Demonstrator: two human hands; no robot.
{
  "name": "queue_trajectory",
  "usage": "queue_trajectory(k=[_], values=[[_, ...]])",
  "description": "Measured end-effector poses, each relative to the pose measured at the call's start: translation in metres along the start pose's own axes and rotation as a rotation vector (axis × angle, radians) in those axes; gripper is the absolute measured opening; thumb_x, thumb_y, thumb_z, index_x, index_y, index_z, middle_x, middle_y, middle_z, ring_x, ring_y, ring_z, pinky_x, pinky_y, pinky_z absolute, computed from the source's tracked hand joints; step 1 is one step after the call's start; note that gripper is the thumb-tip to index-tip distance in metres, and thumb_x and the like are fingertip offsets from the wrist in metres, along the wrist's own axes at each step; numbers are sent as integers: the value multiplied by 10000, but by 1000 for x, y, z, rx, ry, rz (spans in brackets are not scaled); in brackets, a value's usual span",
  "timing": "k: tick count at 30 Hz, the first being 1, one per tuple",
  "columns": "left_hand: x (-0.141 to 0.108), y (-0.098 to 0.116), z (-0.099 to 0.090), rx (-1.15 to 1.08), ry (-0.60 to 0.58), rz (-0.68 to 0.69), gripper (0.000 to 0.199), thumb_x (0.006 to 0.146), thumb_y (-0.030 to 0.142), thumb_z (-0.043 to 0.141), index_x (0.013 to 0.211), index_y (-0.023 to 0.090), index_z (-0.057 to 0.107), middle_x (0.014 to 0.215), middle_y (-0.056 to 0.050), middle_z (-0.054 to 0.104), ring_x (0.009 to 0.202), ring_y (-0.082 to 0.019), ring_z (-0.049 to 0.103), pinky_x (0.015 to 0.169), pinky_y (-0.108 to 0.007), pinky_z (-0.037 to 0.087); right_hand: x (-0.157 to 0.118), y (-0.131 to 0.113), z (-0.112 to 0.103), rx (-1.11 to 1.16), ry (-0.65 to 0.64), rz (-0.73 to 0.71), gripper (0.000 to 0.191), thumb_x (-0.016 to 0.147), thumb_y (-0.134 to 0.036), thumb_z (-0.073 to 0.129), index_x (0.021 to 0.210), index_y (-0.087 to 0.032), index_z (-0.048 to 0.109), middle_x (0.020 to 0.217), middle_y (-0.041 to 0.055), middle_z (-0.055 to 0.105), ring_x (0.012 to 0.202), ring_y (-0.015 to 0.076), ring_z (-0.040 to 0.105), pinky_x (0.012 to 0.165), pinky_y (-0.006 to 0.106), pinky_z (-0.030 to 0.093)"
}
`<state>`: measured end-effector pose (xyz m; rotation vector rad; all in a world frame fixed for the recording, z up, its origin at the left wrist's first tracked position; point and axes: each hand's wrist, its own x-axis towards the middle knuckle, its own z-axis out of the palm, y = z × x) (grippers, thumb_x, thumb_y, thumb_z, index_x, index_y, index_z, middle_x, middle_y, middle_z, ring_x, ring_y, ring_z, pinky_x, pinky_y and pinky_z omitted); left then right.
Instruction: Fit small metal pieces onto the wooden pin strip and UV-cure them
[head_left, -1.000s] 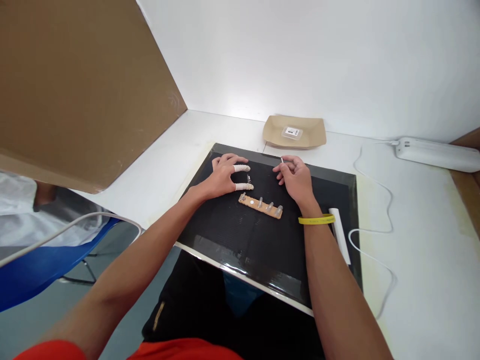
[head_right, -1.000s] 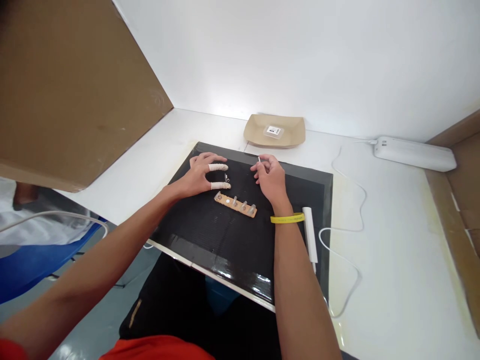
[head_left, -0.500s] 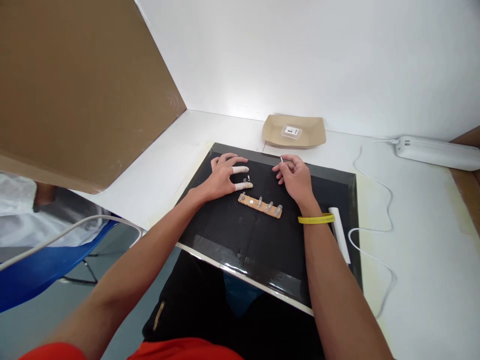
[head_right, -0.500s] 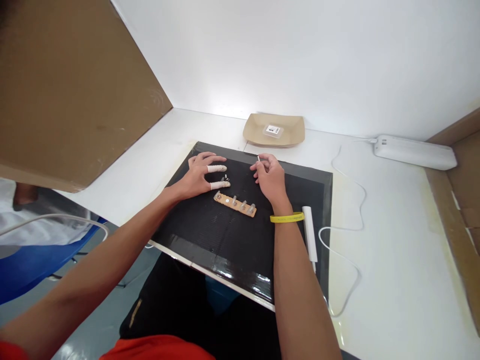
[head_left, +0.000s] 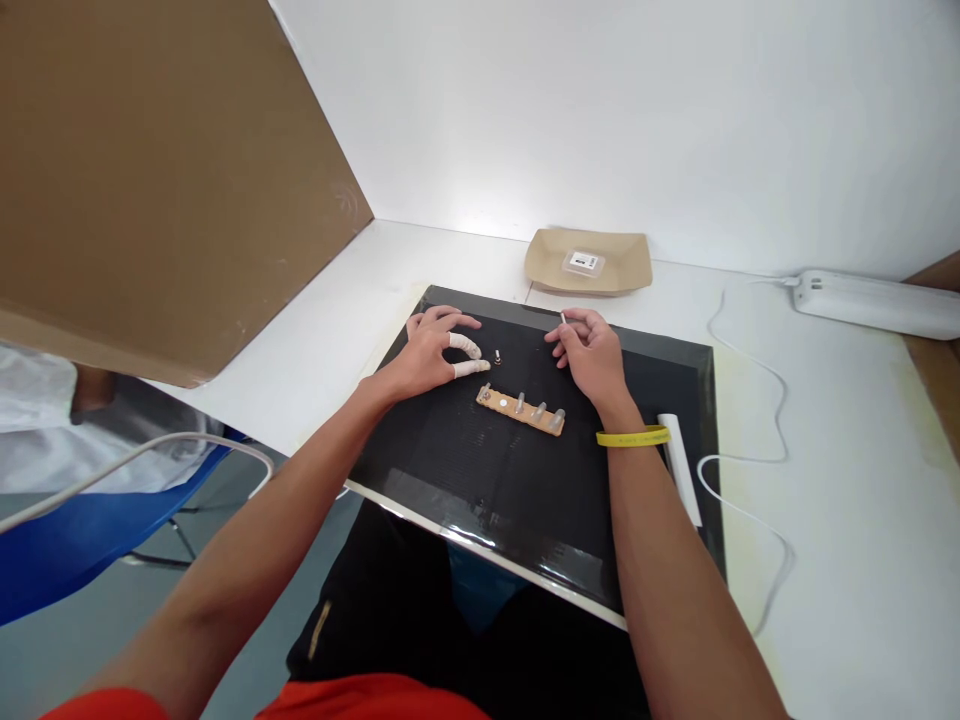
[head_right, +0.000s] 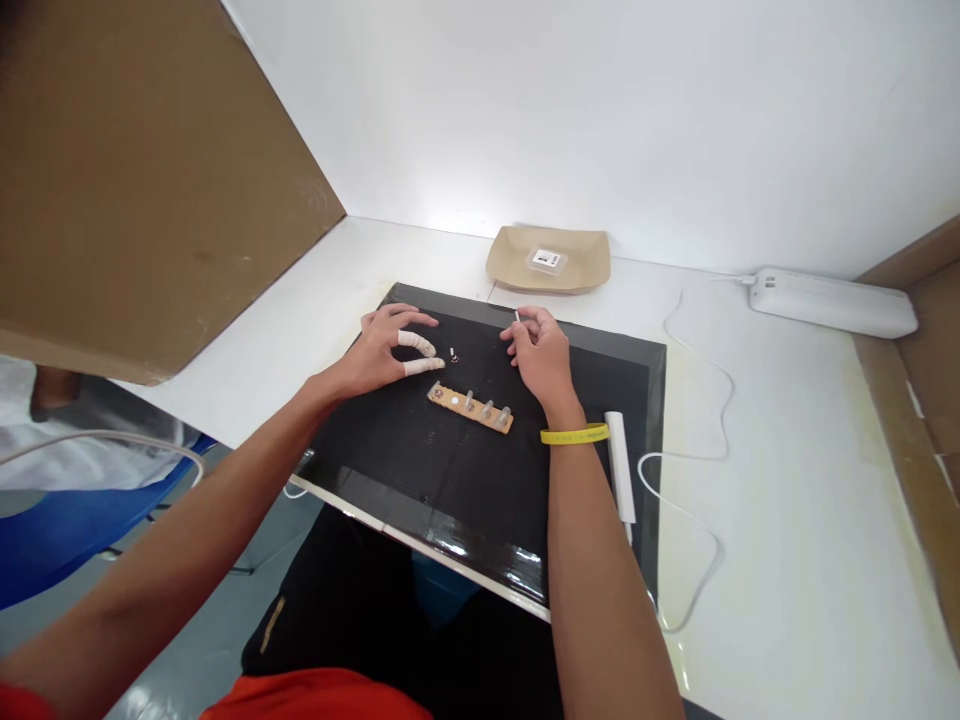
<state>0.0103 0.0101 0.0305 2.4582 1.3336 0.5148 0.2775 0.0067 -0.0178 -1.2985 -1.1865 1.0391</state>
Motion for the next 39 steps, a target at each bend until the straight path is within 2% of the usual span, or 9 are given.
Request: queue_trajectory(k=[4, 7, 9, 12, 14, 18, 22, 32, 39], values=[[-1, -2, -8, -68, 9, 13, 187, 943, 463, 772, 919, 288, 832, 1362, -40, 742, 1403, -319, 553, 1208, -596, 298, 0, 0, 0, 3, 6, -2, 345, 885, -429, 650, 1142, -209, 580, 837, 10, 745, 609, 111, 588, 495, 231, 492], [6, -2, -16, -178, -12, 34, 286, 965, 557, 706, 979, 309, 847, 1307, -33, 765, 1281, -273, 650, 1170, -508, 423, 0, 0, 1, 4, 6, -5, 327, 886, -415, 646, 1132, -208, 584, 832, 6, 739, 614, 110, 592, 497, 229, 489], [16, -1, -22, -240, -91, 14, 336, 945, 603, 699, 1011, 314, 856, 1309, -26, 768, 1231, -261, 685, 1118, -444, 501, 0, 0, 1, 5, 7, -2, 314, 886, -392, 635, 1135, -207, 585, 827, 4, 741, 615, 111, 594, 497, 229, 487], [36, 1, -31, -229, -334, -18, 328, 910, 600, 711, 996, 326, 869, 1326, -2, 770, 1242, -272, 701, 1104, -414, 527, 0, -1, 1, 8, 12, 5, 299, 886, -361, 624, 1137, -204, 585, 830, 8, 747, 612, 114, 596, 497, 234, 490], [49, 3, -34, -223, -448, -25, 297, 889, 565, 729, 1000, 329, 872, 1319, 4, 776, 1232, -272, 712, 1087, -406, 536, 0, -1, 1, 11, 14, 9, 286, 890, -350, 623, 1132, -203, 585, 831, 11, 746, 608, 112, 592, 499, 237, 492], [68, 7, -38, -260, -508, -50, 283, 882, 533, 737, 958, 299, 877, 1332, 4, 772, 1283, -264, 687, 1111, -370, 509, 0, -1, 0, 15, 8, 10, 288, 897, -369, 642, 1128, -205, 588, 832, 7, 739, 606, 103, 589, 503, 231, 489], [76, 12, -37, -226, -613, -66, 338, 867, 549, 750, 985, 257, 875, 1374, -11, 753, 1296, -261, 672, 1110, -328, 483, 1, -1, 0, 16, 5, 9, 307, 896, -394, 652, 1133, -208, 590, 827, 0, 739, 606, 101, 590, 499, 224, 486], [81, 11, -33, -199, -608, -75, 333, 820, 557, 764, 937, 266, 876, 1344, -11, 766, 1262, -263, 682, 1060, -320, 472, 1, -1, 1, 24, 15, 17, 265, 903, -296, 606, 1146, -192, 595, 823, 7, 746, 588, 96, 588, 490, 224, 488], [83, 10, -30, -98, -589, -66, 381, 791, 608, 778, 931, 265, 869, 1309, -2, 782, 1198, -268, 701, 1016, -332, 473, 2, -1, 2, 28, 22, 17, 246, 901, -283, 606, 1131, -194, 600, 816, 5, 746, 580, 92, 585, 482, 219, 481]])
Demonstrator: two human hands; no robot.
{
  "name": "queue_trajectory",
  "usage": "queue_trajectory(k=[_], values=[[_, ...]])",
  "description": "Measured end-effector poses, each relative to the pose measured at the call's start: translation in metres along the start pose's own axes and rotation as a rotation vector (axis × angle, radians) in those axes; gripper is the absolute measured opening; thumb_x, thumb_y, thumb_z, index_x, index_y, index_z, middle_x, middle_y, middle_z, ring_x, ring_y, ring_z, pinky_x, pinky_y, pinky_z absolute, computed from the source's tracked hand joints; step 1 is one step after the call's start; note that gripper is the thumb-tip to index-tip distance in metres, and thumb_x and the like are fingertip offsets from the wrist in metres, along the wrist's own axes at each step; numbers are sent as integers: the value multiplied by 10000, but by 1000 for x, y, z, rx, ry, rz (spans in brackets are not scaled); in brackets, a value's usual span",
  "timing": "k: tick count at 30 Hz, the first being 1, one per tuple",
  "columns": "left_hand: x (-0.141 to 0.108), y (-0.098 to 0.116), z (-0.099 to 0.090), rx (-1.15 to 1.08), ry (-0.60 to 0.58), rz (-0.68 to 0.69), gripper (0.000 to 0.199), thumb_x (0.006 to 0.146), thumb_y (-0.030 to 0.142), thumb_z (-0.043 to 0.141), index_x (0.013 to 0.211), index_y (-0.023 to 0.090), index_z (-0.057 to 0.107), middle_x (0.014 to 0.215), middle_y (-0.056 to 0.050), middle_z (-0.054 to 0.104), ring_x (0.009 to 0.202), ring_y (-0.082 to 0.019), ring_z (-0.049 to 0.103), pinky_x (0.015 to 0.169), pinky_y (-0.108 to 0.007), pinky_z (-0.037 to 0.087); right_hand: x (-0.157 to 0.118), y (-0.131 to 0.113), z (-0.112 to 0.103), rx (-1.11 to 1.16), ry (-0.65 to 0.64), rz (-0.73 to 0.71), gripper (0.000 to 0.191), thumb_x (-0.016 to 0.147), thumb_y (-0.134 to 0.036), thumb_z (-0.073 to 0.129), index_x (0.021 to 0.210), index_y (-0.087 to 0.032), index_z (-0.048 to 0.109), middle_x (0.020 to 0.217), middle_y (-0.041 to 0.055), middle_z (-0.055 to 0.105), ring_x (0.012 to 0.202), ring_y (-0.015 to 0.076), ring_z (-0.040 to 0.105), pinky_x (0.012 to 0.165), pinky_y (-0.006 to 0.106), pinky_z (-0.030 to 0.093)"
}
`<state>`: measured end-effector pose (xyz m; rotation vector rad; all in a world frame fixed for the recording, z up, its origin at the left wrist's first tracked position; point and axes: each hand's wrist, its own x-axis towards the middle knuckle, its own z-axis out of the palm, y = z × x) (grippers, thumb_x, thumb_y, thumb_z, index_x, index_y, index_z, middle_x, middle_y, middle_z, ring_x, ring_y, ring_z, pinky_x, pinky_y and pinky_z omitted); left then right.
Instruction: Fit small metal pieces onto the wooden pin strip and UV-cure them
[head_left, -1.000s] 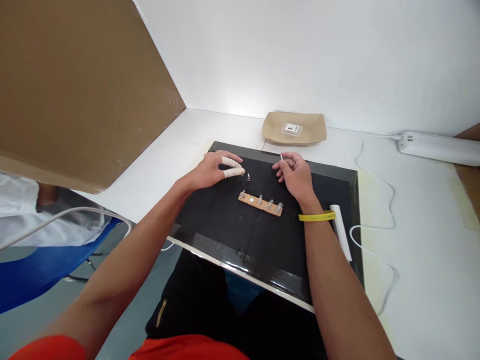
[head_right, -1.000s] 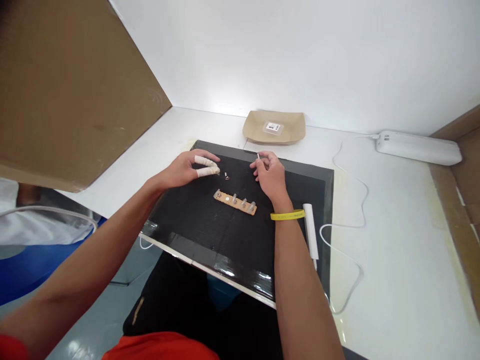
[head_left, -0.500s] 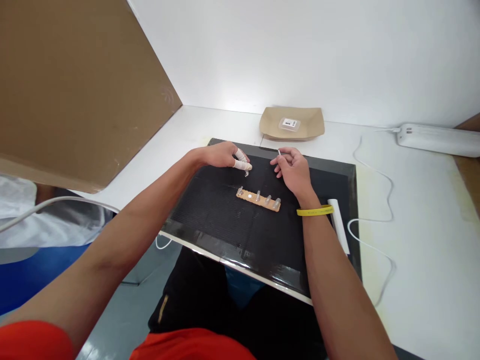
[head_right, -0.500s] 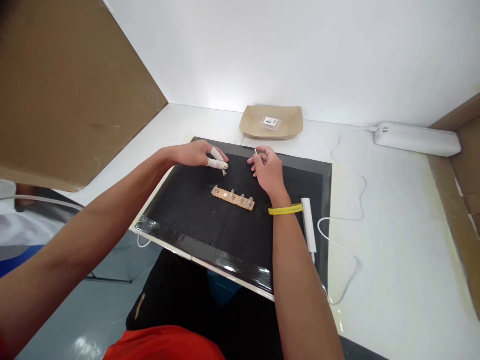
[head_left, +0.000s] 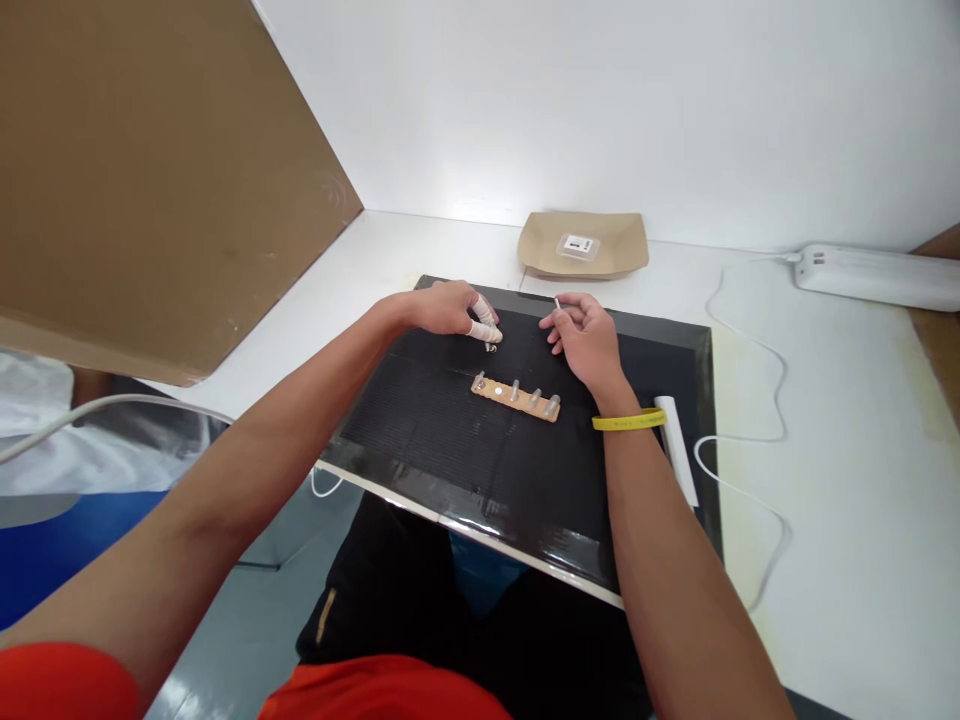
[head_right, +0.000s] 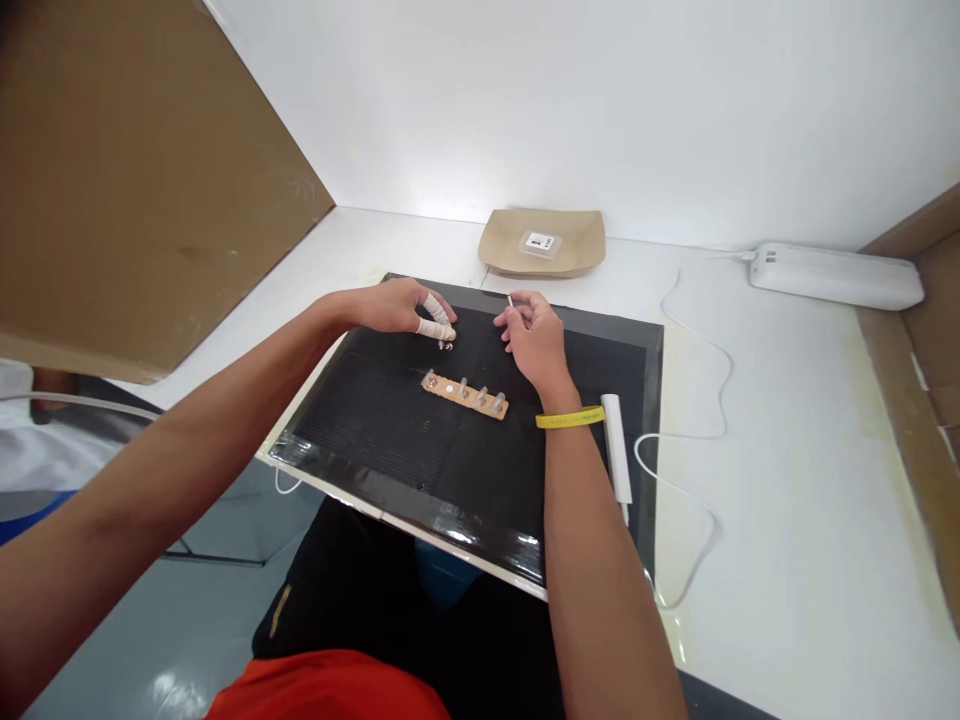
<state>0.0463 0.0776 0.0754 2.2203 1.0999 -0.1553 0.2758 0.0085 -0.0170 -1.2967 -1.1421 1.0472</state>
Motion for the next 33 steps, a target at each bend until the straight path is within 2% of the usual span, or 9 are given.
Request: queue_trajectory(k=[5, 11, 20, 23, 29, 33], values=[[-3, -3, 2, -68, 53, 102, 343, 854, 563, 744, 953, 260, 871, 1283, -13, 791, 1183, -255, 713, 1018, -332, 493, 1, 1, 0, 3, -2, -2, 246, 899, -283, 599, 1129, -196, 598, 811, 3, 749, 580, 96, 585, 479, 218, 486], [-7, -4, 8, -74, 103, 100, 348, 853, 565, 756, 988, 266, 870, 1264, -15, 797, 1194, -255, 713, 1046, -352, 495, 0, 1, 0, -3, -10, -10, 252, 900, -316, 621, 1125, -204, 593, 819, 3, 753, 594, 99, 596, 484, 218, 485], [-13, -5, 8, -142, 128, 60, 314, 835, 576, 793, 897, 281, 881, 1201, -5, 817, 1123, -242, 734, 975, -334, 529, 0, 0, -1, -13, -14, -7, 258, 910, -329, 624, 1129, -197, 592, 827, 8, 747, 595, 96, 588, 493, 223, 490], [-15, -2, 9, -191, 154, 91, 328, 853, 580, 782, 894, 270, 881, 1200, -13, 818, 1135, -233, 732, 1009, -327, 529, 0, 1, -1, -16, -16, -7, 280, 913, -359, 632, 1141, -202, 591, 833, 8, 751, 607, 100, 595, 501, 224, 491], [-15, 1, 14, -219, 105, 86, 333, 866, 568, 770, 884, 255, 879, 1242, -28, 807, 1171, -237, 725, 1066, -324, 517, 0, 1, -1, -22, -17, -6, 281, 910, -366, 630, 1137, -206, 590, 838, 10, 740, 606, 100, 590, 504, 229, 486], [-12, 0, 16, -195, 114, 88, 360, 869, 583, 747, 893, 248, 879, 1254, -38, 803, 1208, -251, 713, 1073, -326, 516, 0, 1, -1, -22, -20, -5, 315, 905, -407, 644, 1146, -210, 594, 841, 7, 733, 612, 99, 590, 511, 229, 486]])
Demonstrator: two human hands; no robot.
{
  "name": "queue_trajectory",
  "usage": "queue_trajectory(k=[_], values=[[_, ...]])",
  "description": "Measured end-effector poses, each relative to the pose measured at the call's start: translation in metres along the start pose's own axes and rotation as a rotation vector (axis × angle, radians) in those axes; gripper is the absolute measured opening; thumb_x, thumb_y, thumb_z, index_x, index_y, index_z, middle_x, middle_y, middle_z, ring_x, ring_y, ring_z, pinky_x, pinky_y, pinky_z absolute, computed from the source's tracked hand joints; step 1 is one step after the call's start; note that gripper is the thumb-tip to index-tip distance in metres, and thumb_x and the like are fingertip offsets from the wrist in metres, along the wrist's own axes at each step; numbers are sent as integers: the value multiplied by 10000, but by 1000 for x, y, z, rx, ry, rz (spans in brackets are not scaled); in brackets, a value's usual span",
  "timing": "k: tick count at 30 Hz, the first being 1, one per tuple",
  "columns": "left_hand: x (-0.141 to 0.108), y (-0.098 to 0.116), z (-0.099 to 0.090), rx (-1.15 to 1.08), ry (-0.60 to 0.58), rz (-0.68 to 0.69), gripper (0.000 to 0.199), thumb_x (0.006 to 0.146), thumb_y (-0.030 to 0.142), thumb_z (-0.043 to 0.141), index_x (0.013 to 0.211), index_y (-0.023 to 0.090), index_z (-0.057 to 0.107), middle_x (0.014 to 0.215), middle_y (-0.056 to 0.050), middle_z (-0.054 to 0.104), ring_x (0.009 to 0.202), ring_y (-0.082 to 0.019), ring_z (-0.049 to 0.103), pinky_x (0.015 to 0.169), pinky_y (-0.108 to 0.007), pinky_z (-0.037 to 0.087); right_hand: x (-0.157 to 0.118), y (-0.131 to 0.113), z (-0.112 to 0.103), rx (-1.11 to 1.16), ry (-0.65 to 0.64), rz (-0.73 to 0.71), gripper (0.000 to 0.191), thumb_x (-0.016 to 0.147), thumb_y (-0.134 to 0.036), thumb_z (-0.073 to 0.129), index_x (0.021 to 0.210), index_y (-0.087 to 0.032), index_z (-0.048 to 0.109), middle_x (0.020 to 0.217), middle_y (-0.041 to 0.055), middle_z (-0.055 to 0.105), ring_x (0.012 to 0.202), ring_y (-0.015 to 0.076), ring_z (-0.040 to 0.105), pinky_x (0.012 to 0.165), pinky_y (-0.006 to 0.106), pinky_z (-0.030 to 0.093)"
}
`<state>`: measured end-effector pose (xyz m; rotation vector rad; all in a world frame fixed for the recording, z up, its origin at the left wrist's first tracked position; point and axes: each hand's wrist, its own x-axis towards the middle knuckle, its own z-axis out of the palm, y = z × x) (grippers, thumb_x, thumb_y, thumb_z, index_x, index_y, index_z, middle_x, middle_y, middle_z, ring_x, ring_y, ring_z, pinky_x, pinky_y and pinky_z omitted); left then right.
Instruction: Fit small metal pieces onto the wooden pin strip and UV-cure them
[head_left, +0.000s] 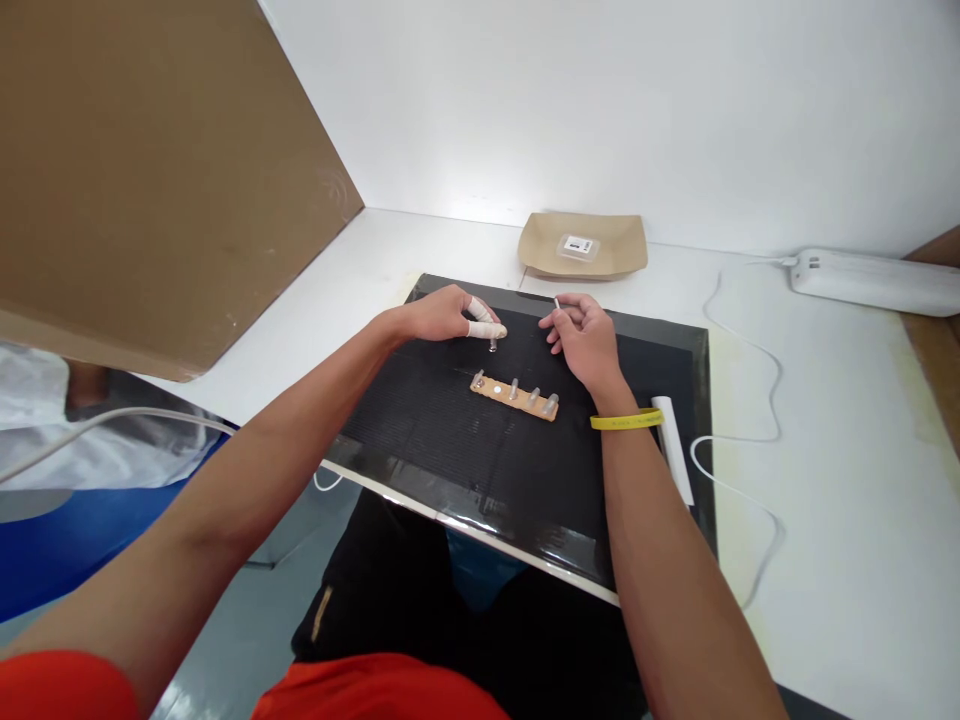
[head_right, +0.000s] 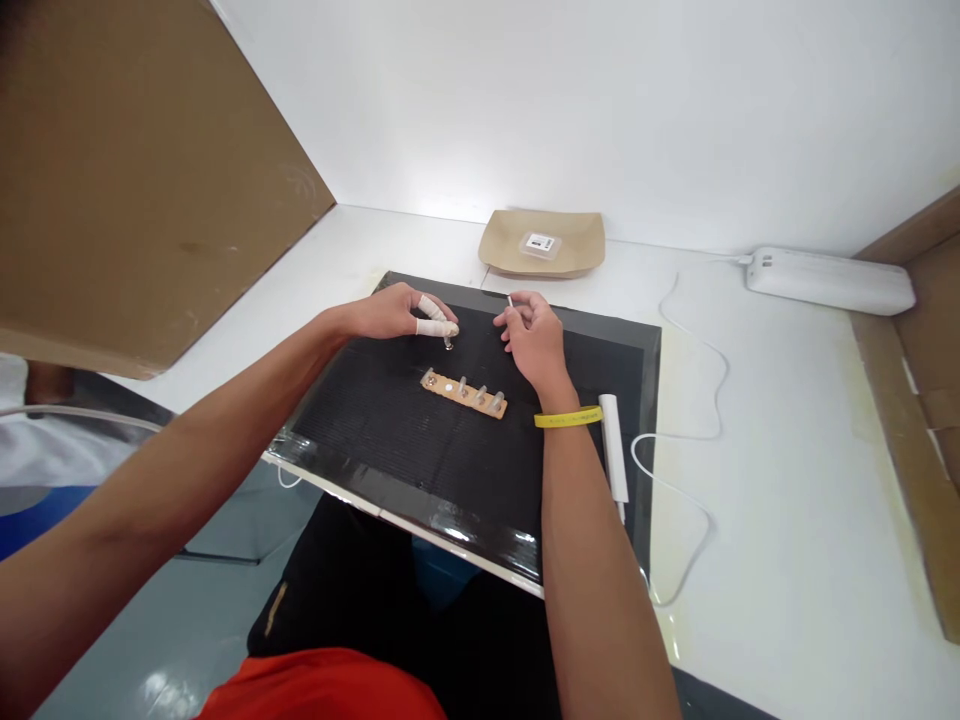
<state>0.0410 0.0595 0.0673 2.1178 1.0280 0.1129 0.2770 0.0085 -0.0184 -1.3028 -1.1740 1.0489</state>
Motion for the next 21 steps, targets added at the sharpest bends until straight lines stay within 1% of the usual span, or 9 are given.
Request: queue_trajectory(k=[3, 8, 12, 17, 21], values=[[1, -2, -1, 15, -1, 2, 357, 868, 580, 748, 907, 250, 880, 1253, -36, 804, 1208, -247, 710, 1073, -321, 512, 0, 0, 0, 3, 3, 0, 315, 905, -406, 644, 1147, -210, 595, 838, 5, 733, 613, 99, 590, 511, 228, 484], [3, -3, -2, 33, 5, 7, 368, 861, 582, 750, 935, 245, 878, 1229, -37, 811, 1179, -251, 715, 1053, -331, 519, -1, -3, 1, 7, 10, 6, 267, 908, -337, 623, 1134, -197, 595, 832, 10, 740, 592, 98, 579, 501, 231, 486], [4, -3, -1, 40, 0, 6, 338, 847, 547, 773, 926, 235, 875, 1218, -45, 813, 1166, -250, 718, 1042, -330, 519, -2, -4, 1, 8, 13, 10, 261, 907, -304, 601, 1141, -188, 592, 830, 10, 746, 582, 95, 573, 493, 226, 485], [3, -4, -1, 31, 7, 10, 310, 846, 527, 778, 916, 241, 876, 1239, -43, 804, 1167, -239, 717, 1063, -326, 510, -1, -3, 0, 6, 6, 5, 276, 902, -348, 627, 1136, -205, 594, 842, 9, 756, 604, 99, 596, 501, 221, 485], [2, -5, -2, 28, 7, 9, 310, 858, 511, 762, 941, 234, 873, 1244, -49, 805, 1168, -242, 719, 1057, -331, 515, -1, -2, 0, 6, 3, 2, 282, 901, -366, 631, 1131, -208, 591, 831, 4, 744, 598, 100, 587, 503, 229, 487]])
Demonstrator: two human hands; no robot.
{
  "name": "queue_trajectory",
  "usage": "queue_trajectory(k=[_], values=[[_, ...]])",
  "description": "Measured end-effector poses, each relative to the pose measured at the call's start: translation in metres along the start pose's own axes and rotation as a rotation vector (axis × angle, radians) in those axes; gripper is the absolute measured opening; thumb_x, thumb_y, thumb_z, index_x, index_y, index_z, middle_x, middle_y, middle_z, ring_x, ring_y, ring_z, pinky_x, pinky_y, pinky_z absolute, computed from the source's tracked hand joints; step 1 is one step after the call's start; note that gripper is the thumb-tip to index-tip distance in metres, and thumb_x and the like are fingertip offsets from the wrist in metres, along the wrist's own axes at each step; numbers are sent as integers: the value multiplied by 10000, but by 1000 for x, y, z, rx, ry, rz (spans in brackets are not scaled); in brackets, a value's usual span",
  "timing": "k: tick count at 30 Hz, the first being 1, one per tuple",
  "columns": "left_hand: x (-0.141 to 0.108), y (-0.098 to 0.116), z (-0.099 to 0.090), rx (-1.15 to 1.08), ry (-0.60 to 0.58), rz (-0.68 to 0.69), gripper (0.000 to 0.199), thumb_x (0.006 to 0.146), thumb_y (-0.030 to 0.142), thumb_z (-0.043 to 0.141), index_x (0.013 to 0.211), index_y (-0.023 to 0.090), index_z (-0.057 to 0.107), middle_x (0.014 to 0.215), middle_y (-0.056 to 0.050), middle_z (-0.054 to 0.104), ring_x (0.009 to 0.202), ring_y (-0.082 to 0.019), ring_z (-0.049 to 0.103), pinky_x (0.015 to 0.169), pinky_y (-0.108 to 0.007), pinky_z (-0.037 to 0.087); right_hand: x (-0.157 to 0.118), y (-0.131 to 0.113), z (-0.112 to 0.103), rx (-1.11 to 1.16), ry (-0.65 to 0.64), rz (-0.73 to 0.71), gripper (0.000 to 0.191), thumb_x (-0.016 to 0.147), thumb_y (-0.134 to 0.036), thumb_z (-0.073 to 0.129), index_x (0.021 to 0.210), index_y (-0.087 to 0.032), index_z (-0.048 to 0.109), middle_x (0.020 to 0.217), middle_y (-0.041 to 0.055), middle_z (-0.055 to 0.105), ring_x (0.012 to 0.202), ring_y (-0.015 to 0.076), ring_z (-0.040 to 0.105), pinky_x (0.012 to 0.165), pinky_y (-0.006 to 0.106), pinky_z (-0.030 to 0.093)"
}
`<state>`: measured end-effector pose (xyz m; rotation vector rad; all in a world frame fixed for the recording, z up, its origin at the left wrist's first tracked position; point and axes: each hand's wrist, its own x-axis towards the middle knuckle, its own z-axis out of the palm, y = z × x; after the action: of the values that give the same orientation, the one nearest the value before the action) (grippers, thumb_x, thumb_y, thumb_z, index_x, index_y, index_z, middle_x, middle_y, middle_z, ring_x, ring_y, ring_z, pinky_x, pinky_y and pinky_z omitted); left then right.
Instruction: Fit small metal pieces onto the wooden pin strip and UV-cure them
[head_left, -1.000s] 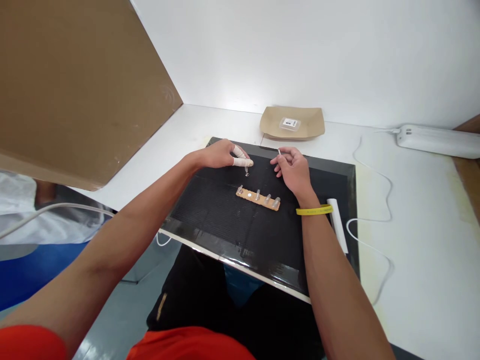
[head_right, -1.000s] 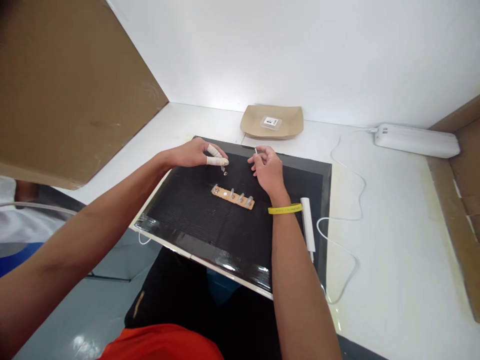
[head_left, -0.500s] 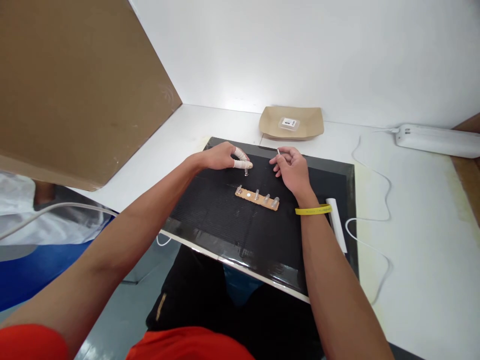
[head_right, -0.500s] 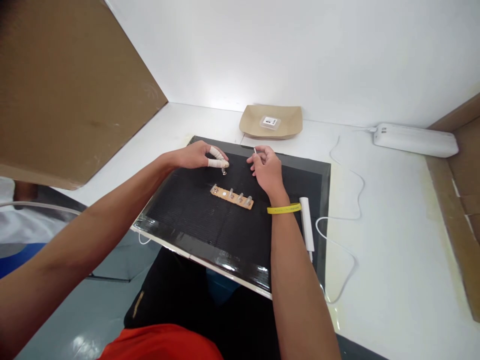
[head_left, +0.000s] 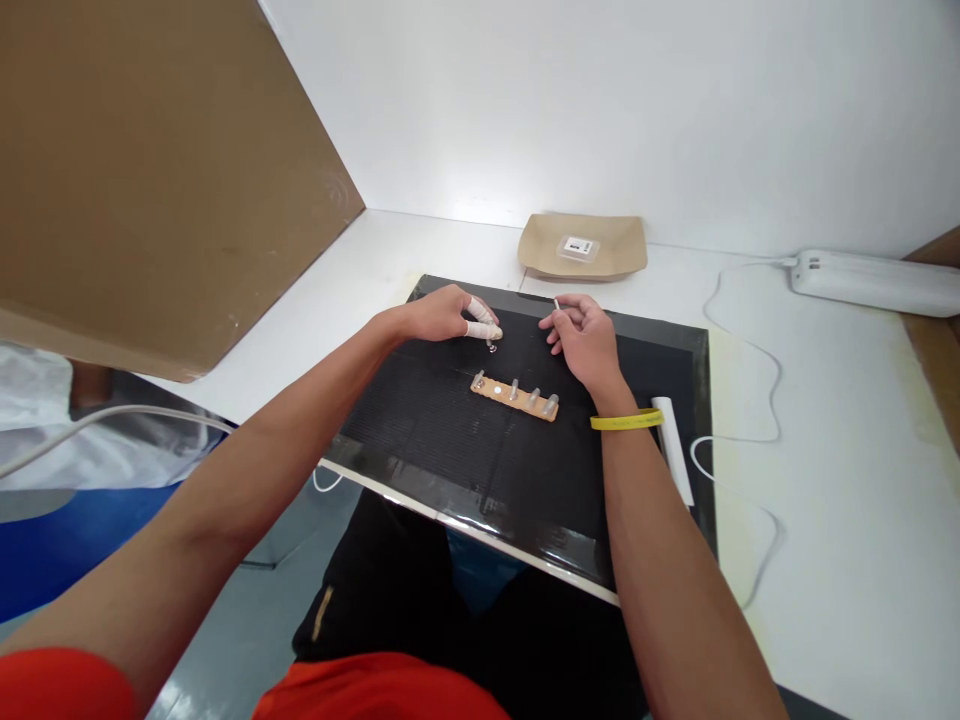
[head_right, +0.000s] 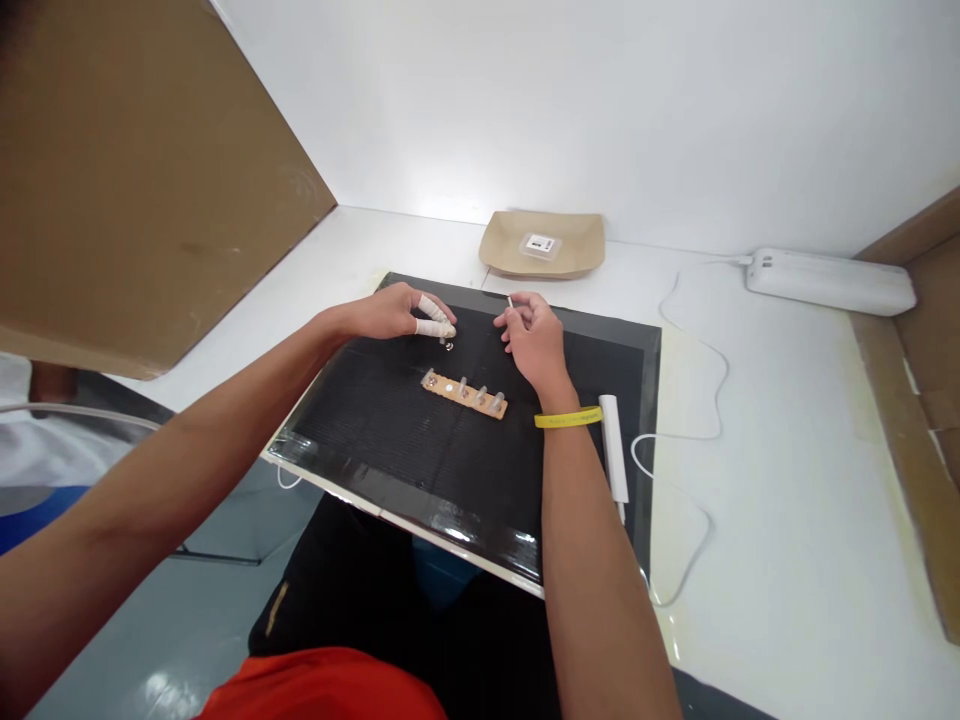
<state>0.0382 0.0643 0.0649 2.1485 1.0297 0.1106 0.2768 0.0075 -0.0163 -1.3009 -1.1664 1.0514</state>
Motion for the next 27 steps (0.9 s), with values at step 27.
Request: queue_trajectory(k=[27], values=[[-7, 7, 12, 64, 65, -4, 402, 865, 591, 712, 985, 235, 855, 1249, -52, 803, 1206, -267, 711, 1108, -374, 482, 0, 3, 0, -3, -2, -18, 298, 895, -416, 649, 1107, -218, 578, 817, -3, 721, 598, 105, 574, 509, 234, 485]])
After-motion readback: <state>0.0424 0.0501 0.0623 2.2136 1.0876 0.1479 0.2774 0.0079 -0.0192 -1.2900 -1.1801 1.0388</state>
